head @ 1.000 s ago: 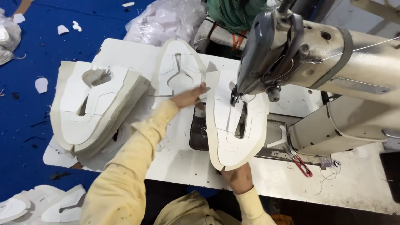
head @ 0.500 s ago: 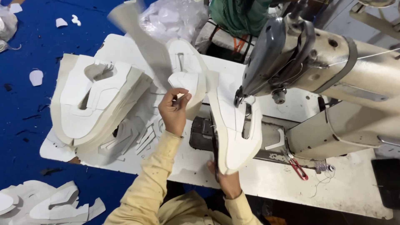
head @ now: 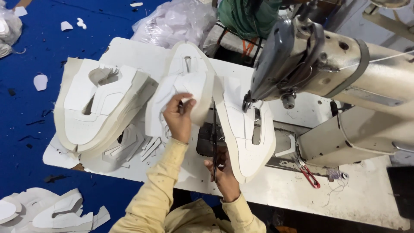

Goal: The person aligns white shoe parts under a sewing machine needle and sews them together. They repeatedly pick up parts from a stack, position them, operate the machine, and place the finished pieces back on the table.

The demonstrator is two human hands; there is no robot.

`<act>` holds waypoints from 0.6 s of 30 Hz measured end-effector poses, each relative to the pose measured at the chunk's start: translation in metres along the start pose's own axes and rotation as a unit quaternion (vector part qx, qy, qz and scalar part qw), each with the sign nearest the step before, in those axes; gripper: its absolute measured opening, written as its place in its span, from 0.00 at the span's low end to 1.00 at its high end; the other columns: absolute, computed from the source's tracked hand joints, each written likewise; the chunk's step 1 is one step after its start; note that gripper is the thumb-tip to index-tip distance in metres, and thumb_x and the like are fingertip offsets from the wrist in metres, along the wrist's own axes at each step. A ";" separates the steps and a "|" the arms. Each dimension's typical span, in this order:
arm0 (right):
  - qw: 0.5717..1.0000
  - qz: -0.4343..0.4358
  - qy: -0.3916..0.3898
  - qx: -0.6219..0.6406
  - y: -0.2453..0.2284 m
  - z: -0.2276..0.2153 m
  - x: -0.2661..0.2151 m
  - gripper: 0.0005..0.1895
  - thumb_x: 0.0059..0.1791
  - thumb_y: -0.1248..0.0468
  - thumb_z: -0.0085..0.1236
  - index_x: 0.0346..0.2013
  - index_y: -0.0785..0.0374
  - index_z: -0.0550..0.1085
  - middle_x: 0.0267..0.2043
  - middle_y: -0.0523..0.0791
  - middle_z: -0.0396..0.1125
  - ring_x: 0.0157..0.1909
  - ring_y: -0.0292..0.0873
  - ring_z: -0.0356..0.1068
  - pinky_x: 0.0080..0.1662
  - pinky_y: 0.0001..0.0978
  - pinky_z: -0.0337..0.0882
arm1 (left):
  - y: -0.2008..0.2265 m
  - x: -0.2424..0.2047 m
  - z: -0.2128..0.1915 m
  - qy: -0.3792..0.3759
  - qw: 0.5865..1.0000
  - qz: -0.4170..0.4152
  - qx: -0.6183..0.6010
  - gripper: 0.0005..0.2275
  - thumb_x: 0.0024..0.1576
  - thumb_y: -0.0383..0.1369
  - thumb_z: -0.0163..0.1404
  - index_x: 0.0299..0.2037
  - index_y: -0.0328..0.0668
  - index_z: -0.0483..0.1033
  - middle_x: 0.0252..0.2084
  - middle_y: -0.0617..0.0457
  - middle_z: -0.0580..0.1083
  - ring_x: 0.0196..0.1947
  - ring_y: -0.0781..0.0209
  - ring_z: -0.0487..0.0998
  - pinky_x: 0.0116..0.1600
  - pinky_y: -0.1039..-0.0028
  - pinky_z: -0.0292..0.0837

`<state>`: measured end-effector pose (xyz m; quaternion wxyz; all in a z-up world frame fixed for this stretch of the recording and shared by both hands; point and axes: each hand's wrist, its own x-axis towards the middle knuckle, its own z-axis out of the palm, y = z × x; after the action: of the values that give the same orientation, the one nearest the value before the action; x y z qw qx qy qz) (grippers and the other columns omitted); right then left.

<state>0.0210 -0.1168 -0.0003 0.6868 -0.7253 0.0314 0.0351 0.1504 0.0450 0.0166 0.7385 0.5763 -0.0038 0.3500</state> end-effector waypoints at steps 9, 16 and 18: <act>0.949 -0.166 0.042 -0.267 0.044 -0.041 0.010 0.32 0.38 0.63 0.74 0.53 0.70 0.74 0.37 0.50 0.74 0.33 0.46 0.72 0.36 0.38 0.73 | -0.013 0.051 -0.003 -0.165 0.808 0.186 0.534 0.36 0.59 0.45 0.62 0.72 0.37 0.57 0.64 0.36 0.65 0.60 0.41 0.69 0.63 0.50 0.66; 0.954 0.015 0.152 0.257 0.023 -0.104 0.017 0.29 0.52 0.59 0.49 0.68 0.64 0.64 0.65 0.54 0.68 0.63 0.50 0.70 0.63 0.41 0.70 | 0.043 -0.019 0.048 -0.299 0.946 -0.119 0.037 0.32 0.64 0.33 0.54 0.73 0.39 0.48 0.65 0.42 0.65 0.61 0.53 0.72 0.63 0.68 0.70; 0.943 -0.089 0.097 0.305 -0.023 -0.098 0.009 0.34 0.56 0.54 0.39 0.76 0.59 0.46 0.73 0.50 0.53 0.71 0.48 0.58 0.66 0.43 0.61 | 0.046 -0.006 0.056 -0.306 0.942 -0.126 -0.060 0.26 0.58 0.29 0.54 0.65 0.39 0.58 0.54 0.49 0.70 0.53 0.60 0.74 0.56 0.73 0.74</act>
<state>0.0332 -0.2138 0.0268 0.8689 -0.4812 0.0420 -0.1080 0.1442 -0.0021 0.0715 0.7732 0.6057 -0.1780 0.0600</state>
